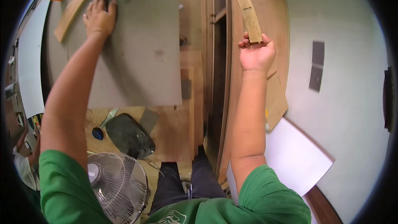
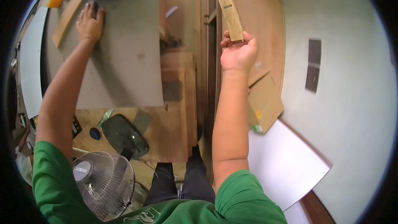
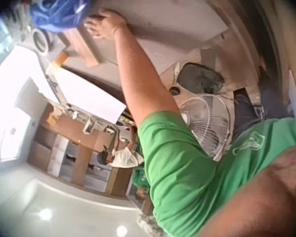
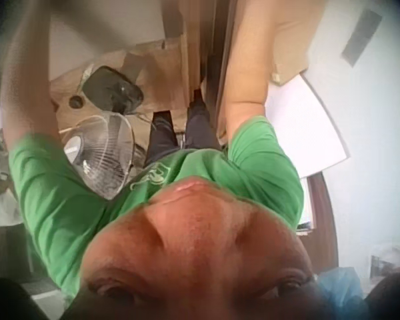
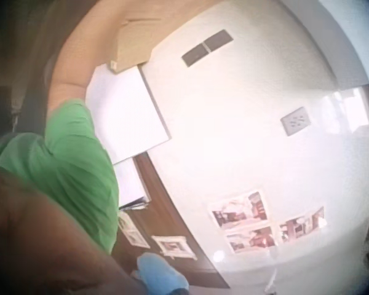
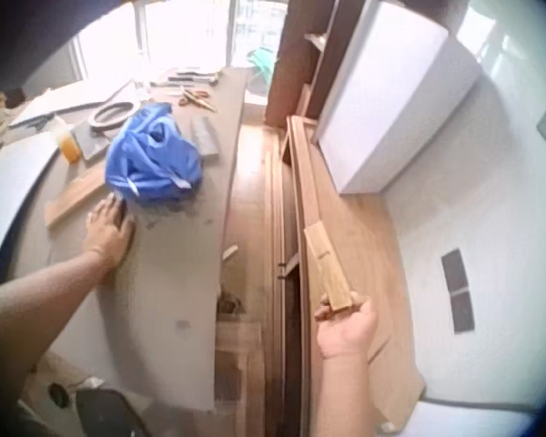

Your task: The person uses a wooden block with sandpaper to sand the edges and surface of a wooden board, turning it over to sand different sides.

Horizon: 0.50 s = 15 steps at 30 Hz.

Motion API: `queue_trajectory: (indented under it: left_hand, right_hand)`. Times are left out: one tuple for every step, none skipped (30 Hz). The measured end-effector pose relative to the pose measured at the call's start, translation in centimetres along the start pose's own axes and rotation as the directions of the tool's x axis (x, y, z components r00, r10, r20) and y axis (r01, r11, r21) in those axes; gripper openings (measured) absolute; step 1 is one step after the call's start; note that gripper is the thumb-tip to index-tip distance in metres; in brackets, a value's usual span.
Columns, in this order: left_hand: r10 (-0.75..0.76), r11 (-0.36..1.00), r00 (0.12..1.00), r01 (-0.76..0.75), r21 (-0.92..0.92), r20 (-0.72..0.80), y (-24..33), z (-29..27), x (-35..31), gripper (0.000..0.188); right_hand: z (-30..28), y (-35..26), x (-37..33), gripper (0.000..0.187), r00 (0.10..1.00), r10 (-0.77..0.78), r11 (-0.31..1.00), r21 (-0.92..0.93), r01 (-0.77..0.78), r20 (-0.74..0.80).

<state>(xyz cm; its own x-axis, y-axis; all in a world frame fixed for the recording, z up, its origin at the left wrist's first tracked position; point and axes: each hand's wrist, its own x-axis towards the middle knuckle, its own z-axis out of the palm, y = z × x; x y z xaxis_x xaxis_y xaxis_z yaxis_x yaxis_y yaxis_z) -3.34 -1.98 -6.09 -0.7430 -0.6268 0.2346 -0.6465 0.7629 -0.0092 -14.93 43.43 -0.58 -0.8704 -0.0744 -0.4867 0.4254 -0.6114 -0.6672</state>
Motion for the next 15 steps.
queue_trajectory:
  left_hand:
    - [0.010,1.000,1.000,-0.010,-0.007,-0.015,-0.1,0.1,0.2,0.068]
    - [0.003,1.000,1.000,-0.003,0.009,-0.008,-0.3,0.1,0.4,0.069]
    - [0.023,1.000,0.999,-0.023,-0.002,-0.025,-0.4,0.4,0.7,0.069]
    - [0.026,0.999,1.000,-0.026,0.020,-0.005,-0.7,0.6,1.0,0.070]
    - [0.027,0.999,1.000,-0.027,0.042,0.010,-1.2,0.5,1.5,0.070]
    - [0.035,0.997,0.999,-0.033,0.065,-0.020,-1.0,1.0,1.5,0.071]
    - [0.043,0.994,0.997,-0.036,0.100,-0.063,-1.6,1.0,2.1,0.071]
    - [0.040,0.998,0.998,-0.038,0.053,-0.038,-2.3,0.8,2.8,0.073]
    - [0.013,0.999,0.998,-0.010,0.031,-0.066,-2.2,0.9,3.3,0.075]
    - [0.000,0.999,0.999,0.002,0.044,-0.037,-2.4,1.0,3.4,0.075]
    - [-0.013,0.999,1.000,0.014,0.047,-0.006,-1.9,1.0,3.2,0.076]
    - [-0.010,0.998,1.000,0.010,0.061,0.009,-2.1,0.9,3.5,0.076]
    - [-0.019,0.996,1.000,0.017,0.089,0.018,-2.4,0.6,3.8,0.075]
    - [-0.012,0.995,1.000,0.012,0.100,-0.007,-2.7,0.1,4.6,0.075]
    - [-0.009,0.994,1.000,0.012,0.109,-0.024,-2.5,-0.3,4.4,0.074]
  right_hand:
    - [-2.5,0.9,-1.3,0.028,0.996,0.037,0.998,0.053,-0.033,-0.078]
    - [-4.1,2.0,-2.9,0.029,0.987,0.044,0.996,0.079,-0.032,-0.155]
    - [-5.9,2.7,-4.3,0.029,0.983,0.046,0.996,0.085,-0.031,-0.179]
    - [-7.6,3.7,-5.5,0.029,0.975,0.090,0.987,0.148,-0.060,-0.204]
    - [-9.1,4.8,-6.5,0.030,0.966,0.133,0.973,0.214,-0.085,-0.220]
    - [-11.4,5.5,-7.0,0.032,0.978,0.125,0.976,0.198,-0.091,-0.168]
    - [-12.4,6.3,-7.8,0.032,0.975,0.129,0.974,0.209,-0.090,-0.179]
    - [-13.1,6.9,-8.7,0.032,0.972,0.132,0.974,0.207,-0.090,-0.196]
    - [-14.1,7.4,-9.4,0.032,0.967,0.137,0.975,0.204,-0.093,-0.216]
    - [-15.3,7.9,-9.9,0.032,0.964,0.142,0.973,0.212,-0.093,-0.226]
    - [-16.6,8.3,-10.3,0.033,0.962,0.139,0.975,0.205,-0.091,-0.235]
    - [-17.6,8.9,-10.7,0.033,0.961,0.145,0.974,0.205,-0.096,-0.237]
    - [-18.3,9.7,-11.0,0.033,0.959,0.151,0.972,0.216,-0.098,-0.242]
    - [-18.6,10.5,-11.2,0.035,0.968,0.100,0.984,0.170,-0.061,-0.231]
    - [-19.3,11.3,-11.4,0.036,0.974,0.050,0.993,0.115,-0.025,-0.222]
